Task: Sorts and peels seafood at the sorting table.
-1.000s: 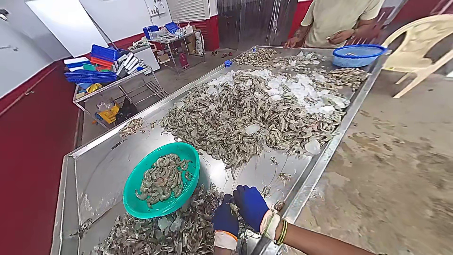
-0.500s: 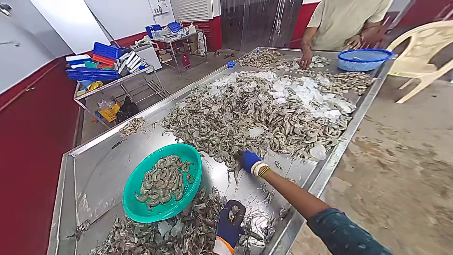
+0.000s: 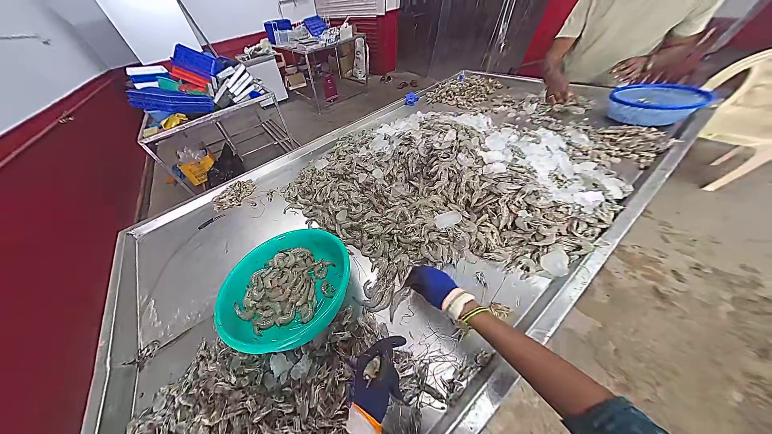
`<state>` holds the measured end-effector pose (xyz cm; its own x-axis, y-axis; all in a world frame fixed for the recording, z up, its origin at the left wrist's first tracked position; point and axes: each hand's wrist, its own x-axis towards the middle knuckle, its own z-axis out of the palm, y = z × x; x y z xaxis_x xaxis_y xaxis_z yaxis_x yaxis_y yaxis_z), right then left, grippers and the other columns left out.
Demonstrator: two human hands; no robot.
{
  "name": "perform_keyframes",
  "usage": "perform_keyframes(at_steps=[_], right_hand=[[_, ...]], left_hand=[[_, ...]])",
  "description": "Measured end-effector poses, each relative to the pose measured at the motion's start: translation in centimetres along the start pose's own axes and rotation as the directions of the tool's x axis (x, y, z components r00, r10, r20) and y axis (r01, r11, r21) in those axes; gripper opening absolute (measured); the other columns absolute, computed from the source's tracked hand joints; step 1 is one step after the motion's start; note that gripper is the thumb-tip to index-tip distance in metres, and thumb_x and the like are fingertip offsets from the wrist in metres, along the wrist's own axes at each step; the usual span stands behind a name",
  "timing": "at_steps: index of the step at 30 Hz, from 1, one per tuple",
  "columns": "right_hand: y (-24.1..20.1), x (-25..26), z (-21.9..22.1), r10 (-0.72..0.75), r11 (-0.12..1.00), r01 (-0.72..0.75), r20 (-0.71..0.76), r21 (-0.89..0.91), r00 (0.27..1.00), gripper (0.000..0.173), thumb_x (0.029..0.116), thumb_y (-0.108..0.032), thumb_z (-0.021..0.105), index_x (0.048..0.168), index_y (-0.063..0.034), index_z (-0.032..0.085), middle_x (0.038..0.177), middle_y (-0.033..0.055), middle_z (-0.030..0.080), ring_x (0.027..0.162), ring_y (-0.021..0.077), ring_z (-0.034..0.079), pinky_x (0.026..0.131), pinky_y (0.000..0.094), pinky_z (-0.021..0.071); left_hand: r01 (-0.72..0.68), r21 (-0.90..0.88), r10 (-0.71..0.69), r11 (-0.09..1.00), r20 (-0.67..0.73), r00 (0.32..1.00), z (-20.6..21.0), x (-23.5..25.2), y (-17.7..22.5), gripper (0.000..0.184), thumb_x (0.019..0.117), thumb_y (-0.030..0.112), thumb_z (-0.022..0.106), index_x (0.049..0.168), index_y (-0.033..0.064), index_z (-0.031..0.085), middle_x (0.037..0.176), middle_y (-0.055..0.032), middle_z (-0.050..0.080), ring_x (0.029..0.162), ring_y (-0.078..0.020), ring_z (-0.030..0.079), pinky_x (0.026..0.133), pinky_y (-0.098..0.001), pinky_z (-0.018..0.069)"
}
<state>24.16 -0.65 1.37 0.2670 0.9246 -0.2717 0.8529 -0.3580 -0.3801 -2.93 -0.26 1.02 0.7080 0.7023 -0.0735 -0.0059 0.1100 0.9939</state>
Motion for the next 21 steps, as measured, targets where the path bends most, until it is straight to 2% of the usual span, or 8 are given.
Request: perform_keyframes(at_steps=[2, 3, 6, 9, 12, 14, 17, 21], right_hand=[[-0.9, 1.6, 2.2, -0.026, 0.991, 0.028, 0.016, -0.129, 1.000, 0.025, 0.1011, -0.006, 0.056, 0.118, -0.0016, 0.073, 0.131, 0.0226, 0.066, 0.129, 0.0446, 0.056, 0.109, 0.0624, 0.0419], [-1.4, 1.5, 3.2, 0.013, 0.986, -0.007, 0.034, -0.165, 0.999, 0.027, 0.1015, -0.005, 0.054, 0.123, 0.0006, 0.070, 0.134, 0.0235, 0.064, 0.132, 0.0442, 0.054, 0.114, 0.0603, 0.0380], [-1.9, -1.8, 5.6, 0.009, 0.987, -0.008, 0.005, -0.161, 1.000, 0.027, 0.1006, -0.005, 0.056, 0.123, 0.0007, 0.069, 0.130, 0.0253, 0.064, 0.130, 0.0453, 0.055, 0.118, 0.0610, 0.0331], [-2.6, -6.7, 7.7, -0.096, 0.983, 0.092, -0.016, -0.158, 0.995, 0.025, 0.0988, -0.006, 0.059, 0.121, -0.0025, 0.070, 0.127, 0.0253, 0.065, 0.127, 0.0458, 0.057, 0.112, 0.0611, 0.0397], [-5.4, -10.0, 6.7, -0.017, 0.988, 0.026, 0.060, -0.152, 0.998, 0.031, 0.1015, -0.007, 0.055, 0.131, -0.0023, 0.063, 0.125, 0.0245, 0.065, 0.121, 0.0440, 0.061, 0.104, 0.0585, 0.0462], [-6.7, -10.9, 5.9, 0.047, 0.990, -0.042, 0.037, -0.135, 0.998, 0.032, 0.0934, -0.007, 0.062, 0.125, -0.0018, 0.065, 0.121, 0.0224, 0.067, 0.117, 0.0422, 0.063, 0.098, 0.0574, 0.0489], [-7.5, -11.5, 5.5, 0.086, 0.989, -0.081, 0.036, -0.121, 0.996, 0.033, 0.0899, -0.012, 0.067, 0.119, 0.0019, 0.066, 0.119, 0.0238, 0.067, 0.117, 0.0429, 0.063, 0.098, 0.0581, 0.0481], [-5.5, -11.1, 4.0, 0.187, 0.973, -0.196, -0.078, -0.123, 0.979, 0.016, 0.0922, -0.002, 0.060, 0.102, 0.0004, 0.073, 0.106, 0.0222, 0.072, 0.109, 0.0425, 0.066, 0.095, 0.0587, 0.0500]], left_hand=[[-0.074, 0.169, 0.064, 0.983, 0.062, 0.996, 0.2, -0.3, -0.8, 0.035, 0.0958, 0.000, 0.047, 0.125, -0.0046, 0.066, 0.097, -0.0044, 0.074, 0.080, -0.0056, 0.069, 0.079, -0.0256, 0.0594], [-0.111, 0.261, 0.089, 0.959, 0.092, 0.992, 0.1, -0.4, -1.0, 0.036, 0.0958, -0.001, 0.049, 0.128, -0.0047, 0.065, 0.111, -0.0093, 0.075, 0.098, -0.0116, 0.072, 0.094, -0.0315, 0.0579], [-0.088, 0.557, 0.078, 0.826, 0.041, 0.996, 0.7, -0.1, -0.2, 0.038, 0.0981, 0.002, 0.054, 0.134, 0.0027, 0.066, 0.133, -0.0150, 0.067, 0.124, -0.0258, 0.064, 0.110, -0.0426, 0.0480], [0.086, 0.737, -0.163, 0.670, 0.033, 0.986, 2.0, 1.3, 0.7, 0.047, 0.1039, 0.010, 0.052, 0.151, 0.0117, 0.052, 0.155, -0.0130, 0.050, 0.148, -0.0308, 0.042, 0.122, -0.0449, 0.0333], [0.192, 0.817, -0.409, 0.543, 0.058, 0.911, 3.8, 2.4, 1.9, 0.072, 0.0916, -0.001, 0.060, 0.158, 0.0170, 0.041, 0.152, -0.0123, 0.053, 0.140, -0.0301, 0.050, 0.117, -0.0495, 0.0403], [0.277, 0.813, -0.471, 0.512, -0.004, 0.882, 5.0, 2.4, 2.6, 0.061, 0.0910, 0.002, 0.062, 0.149, 0.0154, 0.050, 0.136, -0.0159, 0.064, 0.126, -0.0342, 0.062, 0.106, -0.0562, 0.0481], [0.301, 0.838, -0.528, 0.456, -0.017, 0.849, 5.5, 2.0, 2.9, 0.048, 0.0946, 0.006, 0.061, 0.142, 0.0124, 0.054, 0.126, -0.0188, 0.068, 0.120, -0.0370, 0.065, 0.101, -0.0590, 0.0504], [0.241, 0.791, -0.483, 0.563, 0.078, 0.872, 4.7, 1.3, 3.7, 0.042, 0.0960, 0.002, 0.056, 0.137, 0.0080, 0.058, 0.123, -0.0212, 0.068, 0.116, -0.0371, 0.065, 0.101, -0.0574, 0.0498]])
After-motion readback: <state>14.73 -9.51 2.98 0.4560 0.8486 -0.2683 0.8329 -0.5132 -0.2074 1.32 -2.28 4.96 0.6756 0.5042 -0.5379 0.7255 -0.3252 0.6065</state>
